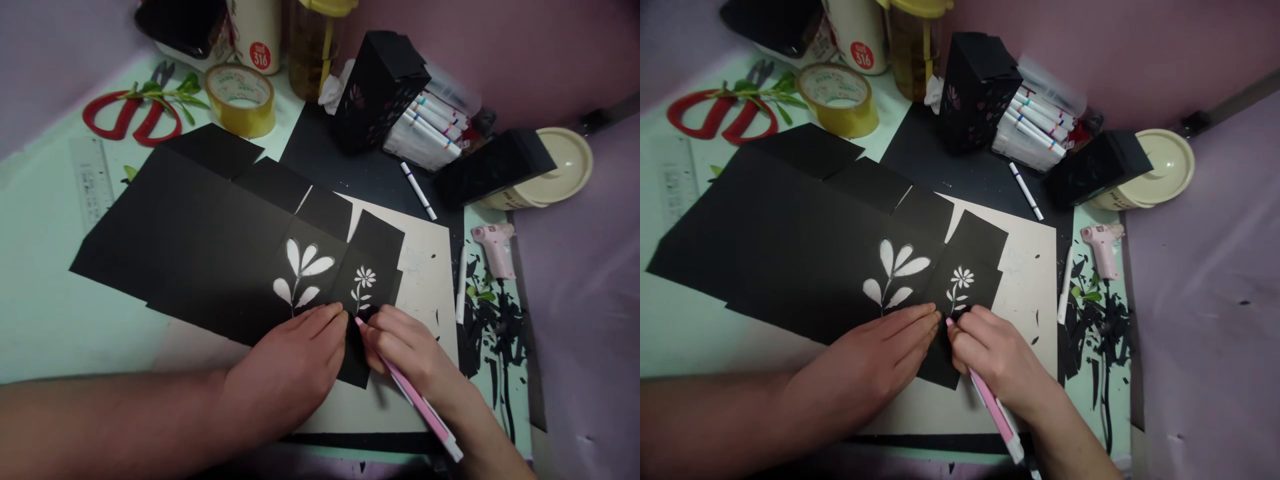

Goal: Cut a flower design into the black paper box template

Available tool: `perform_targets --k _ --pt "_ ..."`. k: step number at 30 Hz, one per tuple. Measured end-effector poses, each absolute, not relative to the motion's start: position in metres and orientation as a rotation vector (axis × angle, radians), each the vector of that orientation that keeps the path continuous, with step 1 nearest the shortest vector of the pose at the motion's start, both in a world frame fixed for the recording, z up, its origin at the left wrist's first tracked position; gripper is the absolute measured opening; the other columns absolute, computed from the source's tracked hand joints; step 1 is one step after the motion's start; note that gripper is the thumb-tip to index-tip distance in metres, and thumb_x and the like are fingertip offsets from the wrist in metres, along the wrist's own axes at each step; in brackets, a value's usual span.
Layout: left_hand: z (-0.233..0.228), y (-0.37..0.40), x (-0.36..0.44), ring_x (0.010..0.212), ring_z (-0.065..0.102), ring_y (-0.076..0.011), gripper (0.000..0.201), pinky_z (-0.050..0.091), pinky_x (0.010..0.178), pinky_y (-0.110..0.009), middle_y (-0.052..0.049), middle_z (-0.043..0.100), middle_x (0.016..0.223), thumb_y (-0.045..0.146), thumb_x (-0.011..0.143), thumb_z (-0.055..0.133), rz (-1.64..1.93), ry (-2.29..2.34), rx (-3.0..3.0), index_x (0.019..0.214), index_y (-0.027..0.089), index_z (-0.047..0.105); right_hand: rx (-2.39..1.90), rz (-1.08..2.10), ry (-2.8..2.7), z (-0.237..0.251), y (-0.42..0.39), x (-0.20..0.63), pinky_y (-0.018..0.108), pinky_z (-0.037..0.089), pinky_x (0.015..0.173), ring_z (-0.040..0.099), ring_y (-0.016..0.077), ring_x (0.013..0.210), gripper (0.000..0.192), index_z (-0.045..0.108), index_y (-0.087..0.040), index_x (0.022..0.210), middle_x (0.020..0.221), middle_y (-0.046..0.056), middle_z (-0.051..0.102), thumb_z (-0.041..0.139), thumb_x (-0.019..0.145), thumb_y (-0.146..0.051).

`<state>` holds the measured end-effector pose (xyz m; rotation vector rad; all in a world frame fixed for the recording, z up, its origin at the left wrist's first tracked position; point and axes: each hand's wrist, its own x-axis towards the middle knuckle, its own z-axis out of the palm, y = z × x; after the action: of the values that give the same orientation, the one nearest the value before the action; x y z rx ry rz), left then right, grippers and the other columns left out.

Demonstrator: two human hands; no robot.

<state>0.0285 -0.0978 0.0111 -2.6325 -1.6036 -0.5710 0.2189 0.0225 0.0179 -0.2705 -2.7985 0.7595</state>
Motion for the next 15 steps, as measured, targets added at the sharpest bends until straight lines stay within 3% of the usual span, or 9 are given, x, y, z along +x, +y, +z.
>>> perform_targets --k 15 --pt "0.012 -0.099 0.029 0.115 0.063 -0.0276 0.035 0.052 0.101 -0.037 -0.017 0.067 0.122 0.009 0.091 0.039 -0.539 -1.62 -2.673 0.113 0.001 0.066 -0.25 0.819 -2.836 0.029 0.025 0.218 0.03 0.029 0.059 0.033 0.014 0.068 0.028 0.046 -0.018 0.071 0.072 0.001 0.043 0.049 0.094 -0.002"
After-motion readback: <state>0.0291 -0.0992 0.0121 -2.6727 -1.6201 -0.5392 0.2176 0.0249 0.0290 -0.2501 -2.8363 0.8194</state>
